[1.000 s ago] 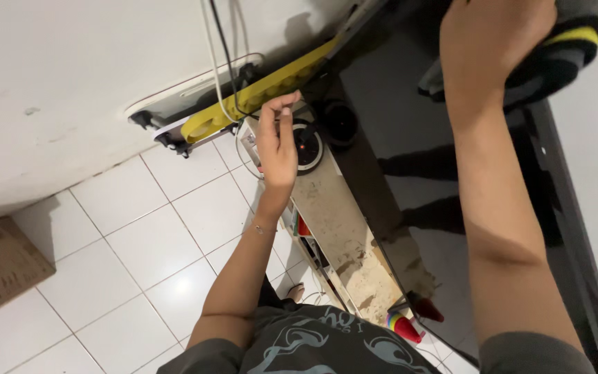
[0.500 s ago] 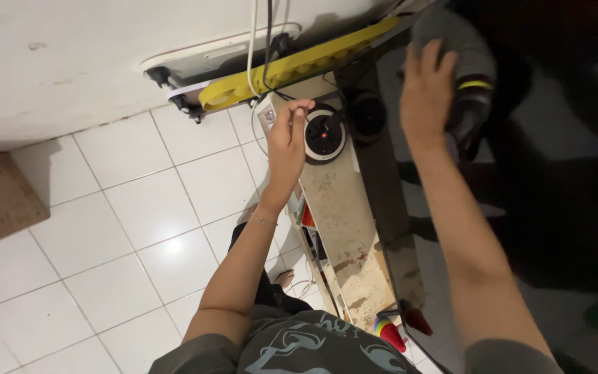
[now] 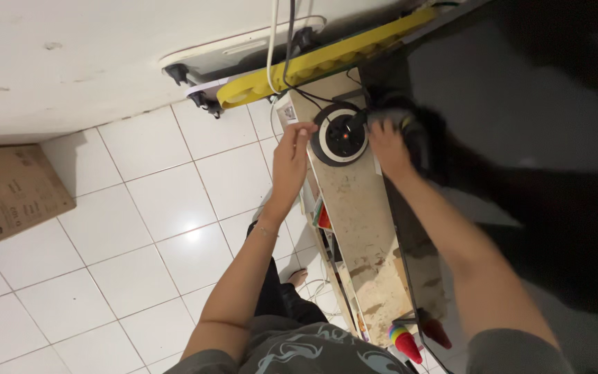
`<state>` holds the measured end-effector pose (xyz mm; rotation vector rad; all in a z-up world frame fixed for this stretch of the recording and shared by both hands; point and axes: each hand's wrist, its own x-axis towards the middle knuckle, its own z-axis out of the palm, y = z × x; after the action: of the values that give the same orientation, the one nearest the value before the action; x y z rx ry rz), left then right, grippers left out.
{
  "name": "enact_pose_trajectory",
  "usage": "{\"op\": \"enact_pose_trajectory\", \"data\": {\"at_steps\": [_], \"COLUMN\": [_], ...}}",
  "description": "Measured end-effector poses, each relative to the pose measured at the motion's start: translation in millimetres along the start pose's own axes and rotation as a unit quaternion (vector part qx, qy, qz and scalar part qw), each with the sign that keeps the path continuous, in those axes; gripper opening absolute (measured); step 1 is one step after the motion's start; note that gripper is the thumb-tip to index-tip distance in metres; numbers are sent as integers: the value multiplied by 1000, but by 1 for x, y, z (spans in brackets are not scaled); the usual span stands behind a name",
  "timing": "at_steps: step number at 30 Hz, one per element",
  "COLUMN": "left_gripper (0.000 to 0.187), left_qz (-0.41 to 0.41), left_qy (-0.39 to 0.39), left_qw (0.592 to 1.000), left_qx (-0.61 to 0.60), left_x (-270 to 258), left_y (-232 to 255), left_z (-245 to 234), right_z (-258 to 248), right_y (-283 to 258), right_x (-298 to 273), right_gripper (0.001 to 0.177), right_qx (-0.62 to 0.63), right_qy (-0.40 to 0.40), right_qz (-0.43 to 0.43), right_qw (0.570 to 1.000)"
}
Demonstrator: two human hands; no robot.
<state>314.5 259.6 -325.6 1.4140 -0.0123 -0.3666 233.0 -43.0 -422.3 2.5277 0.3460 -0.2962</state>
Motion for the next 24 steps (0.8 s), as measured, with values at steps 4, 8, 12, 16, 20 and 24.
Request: {"op": "enact_pose_trajectory", "data": {"at_steps": [4, 8, 12, 16, 20, 24], "left_gripper": [29, 30, 30, 30, 30, 30], "left_qz": [-13, -20, -12, -22, -47, -31], "left_qy": [-18, -30, -24, -27, -42, -49], "left_qw": [999, 999, 999, 998, 998, 998], "left_qx": [27, 40, 48, 56, 17, -11], "left_x": [4, 6, 4, -2, -9, -13], "left_y": [-3, -8, -19, -31, -46, -60], "left_z": [12, 19, 19, 17, 25, 36], "right_z": [-64, -81, -29, 44, 57, 13], "right_y": [61, 81, 47, -6, -63, -61], "right_x": [93, 125, 94, 0, -131, -192], "right_gripper": [38, 25, 27, 28, 32, 17], "right_qx": [-83, -90, -124, -182, -128, -16], "right_qy": [107, 111, 34, -79, -124, -170], "right_qz": [50, 64, 37, -16, -73, -84], "right_qw": [989, 988, 991, 980, 981, 982]}}
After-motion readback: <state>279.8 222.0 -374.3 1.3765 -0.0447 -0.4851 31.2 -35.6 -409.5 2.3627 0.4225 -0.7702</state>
